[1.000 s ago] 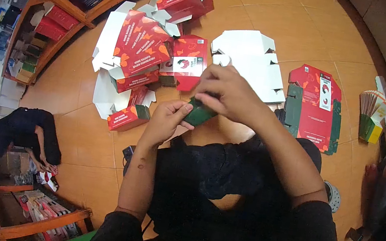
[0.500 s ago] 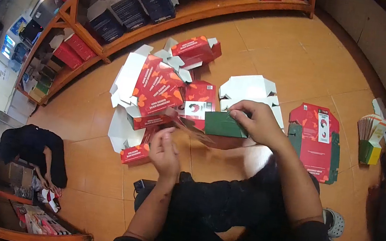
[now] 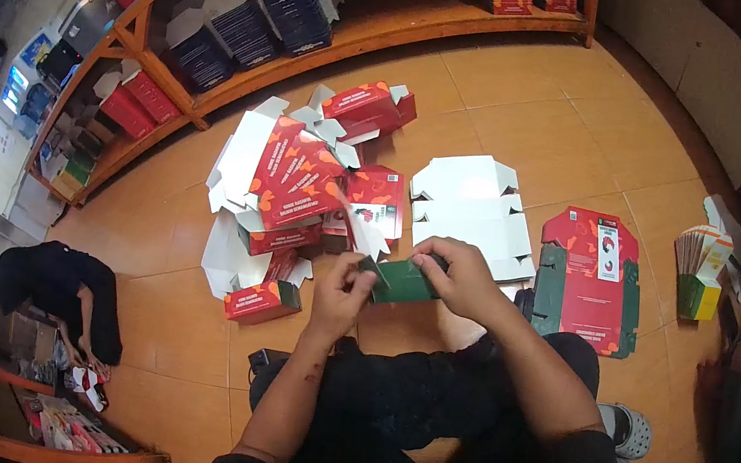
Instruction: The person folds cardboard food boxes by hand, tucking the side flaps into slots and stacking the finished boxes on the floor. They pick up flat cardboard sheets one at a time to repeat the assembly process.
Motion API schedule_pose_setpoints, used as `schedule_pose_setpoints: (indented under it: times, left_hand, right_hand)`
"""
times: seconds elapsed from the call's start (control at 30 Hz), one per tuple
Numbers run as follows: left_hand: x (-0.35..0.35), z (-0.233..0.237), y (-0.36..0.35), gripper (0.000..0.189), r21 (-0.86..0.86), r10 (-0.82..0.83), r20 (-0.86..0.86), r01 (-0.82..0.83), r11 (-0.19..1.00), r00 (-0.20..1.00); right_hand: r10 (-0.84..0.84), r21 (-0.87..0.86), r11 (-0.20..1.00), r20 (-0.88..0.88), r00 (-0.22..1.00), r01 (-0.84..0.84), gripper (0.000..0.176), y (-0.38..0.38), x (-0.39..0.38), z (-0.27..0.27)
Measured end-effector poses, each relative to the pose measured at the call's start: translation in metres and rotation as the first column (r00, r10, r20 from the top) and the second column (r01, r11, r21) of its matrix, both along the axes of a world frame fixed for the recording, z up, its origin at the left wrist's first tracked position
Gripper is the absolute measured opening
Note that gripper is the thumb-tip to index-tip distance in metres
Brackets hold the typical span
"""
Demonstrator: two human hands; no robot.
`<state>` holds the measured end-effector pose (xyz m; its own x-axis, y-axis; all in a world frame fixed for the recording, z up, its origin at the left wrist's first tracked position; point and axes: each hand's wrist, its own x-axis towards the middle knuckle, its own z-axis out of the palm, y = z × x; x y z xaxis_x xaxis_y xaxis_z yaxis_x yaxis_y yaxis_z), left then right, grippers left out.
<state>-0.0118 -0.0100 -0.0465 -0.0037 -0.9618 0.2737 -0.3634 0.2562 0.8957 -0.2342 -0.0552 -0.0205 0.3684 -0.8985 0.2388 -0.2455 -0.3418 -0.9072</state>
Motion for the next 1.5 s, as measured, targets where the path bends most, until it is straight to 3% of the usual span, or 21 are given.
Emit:
schedule_pose_setpoints:
  times: [0.03,0.1,0.17,0.27,0.33,0.47,0.7,0.77,1.03,1.07,1.17,1.23,1.3,1.33,1.4,1.5]
  left_hand:
    - [-0.004,0.005,0.003,0.026,0.003,-0.010,0.002,0.010,1.000,1.000]
    - [-0.013,0.008,0.006,0.027,-0.078,0.198,0.223,-0.185,0.980,0.955]
    - [-0.014,0.003,0.003,0.027,-0.081,0.248,0.235,-0.236,0.968,0.940]
    - [-0.015,-0.001,-0.002,0.023,-0.064,0.357,0.106,-0.352,0.934,0.928]
    - [-0.019,0.000,0.001,0.023,-0.137,0.358,0.127,-0.341,0.930,0.925]
    - [-0.022,-0.003,0.001,0.024,-0.272,0.342,0.164,-0.291,0.917,0.925]
    - [-0.020,-0.003,-0.002,0.021,-0.198,0.329,0.035,-0.316,0.928,0.944]
    - [-0.013,-0.007,-0.003,0.021,-0.167,0.254,-0.034,-0.256,0.952,0.967]
    - [-0.027,0.000,0.005,0.009,-0.143,0.121,0.028,-0.115,0.983,0.992]
    - [-0.028,0.001,0.005,0.011,-0.224,0.108,0.052,-0.094,0.970,0.993]
    - [-0.033,0.007,0.005,0.016,-0.216,0.213,0.112,-0.185,0.959,0.971]
    - [-0.032,0.010,0.005,0.016,-0.245,0.175,0.132,-0.139,0.959,0.976]
    - [-0.031,0.014,0.010,0.010,-0.022,0.135,0.293,-0.134,0.991,0.946]
    - [-0.028,0.013,0.009,0.010,-0.019,0.134,0.292,-0.135,0.991,0.947]
    - [-0.022,0.011,0.006,0.010,-0.067,0.103,0.094,-0.097,0.993,0.990]
    - [-0.017,0.018,0.006,0.011,-0.123,0.085,0.186,-0.062,0.990,0.979]
  right_hand:
    - [0.026,-0.028,0.999,0.009,1.000,-0.026,0.016,0.001,0.001,-0.001]
    - [0.042,-0.054,0.998,0.017,0.999,-0.041,0.015,0.002,0.001,-0.001]
    - [0.043,-0.197,0.978,-0.105,0.994,-0.063,0.015,0.003,0.003,0.000]
    - [0.043,-0.083,0.995,-0.048,0.998,-0.047,0.016,0.005,0.005,0.007]
    - [0.032,-0.046,0.998,-0.033,0.999,-0.033,0.016,0.005,0.007,0.006]
    - [-0.010,-0.147,0.989,-0.087,0.996,-0.003,0.014,0.004,0.010,0.001]
    - [0.056,-0.167,0.983,-0.095,0.994,-0.072,0.012,0.001,0.008,0.001]
    - [0.046,-0.234,0.970,-0.083,0.995,-0.064,0.012,0.000,0.009,-0.004]
    - [0.087,-0.287,0.951,-0.118,0.989,-0.118,0.008,0.000,0.009,-0.008]
    - [0.073,-0.312,0.944,-0.120,0.990,-0.108,0.009,-0.002,0.008,-0.009]
    - [0.059,-0.279,0.958,-0.056,0.997,-0.072,0.009,0.002,0.009,-0.001]
    - [0.050,-0.206,0.977,-0.007,0.999,-0.051,0.010,0.004,0.012,0.000]
    - [0.013,-0.216,0.976,-0.015,1.000,-0.016,0.010,0.005,0.014,-0.005]
    - [0.022,-0.255,0.966,-0.086,0.996,-0.043,0.012,0.006,0.013,-0.004]
    - [0.086,-0.185,0.977,-0.098,0.991,-0.103,0.013,0.005,0.007,0.012]
    - [0.157,-0.100,0.981,-0.085,0.984,-0.165,0.015,0.000,0.005,0.006]
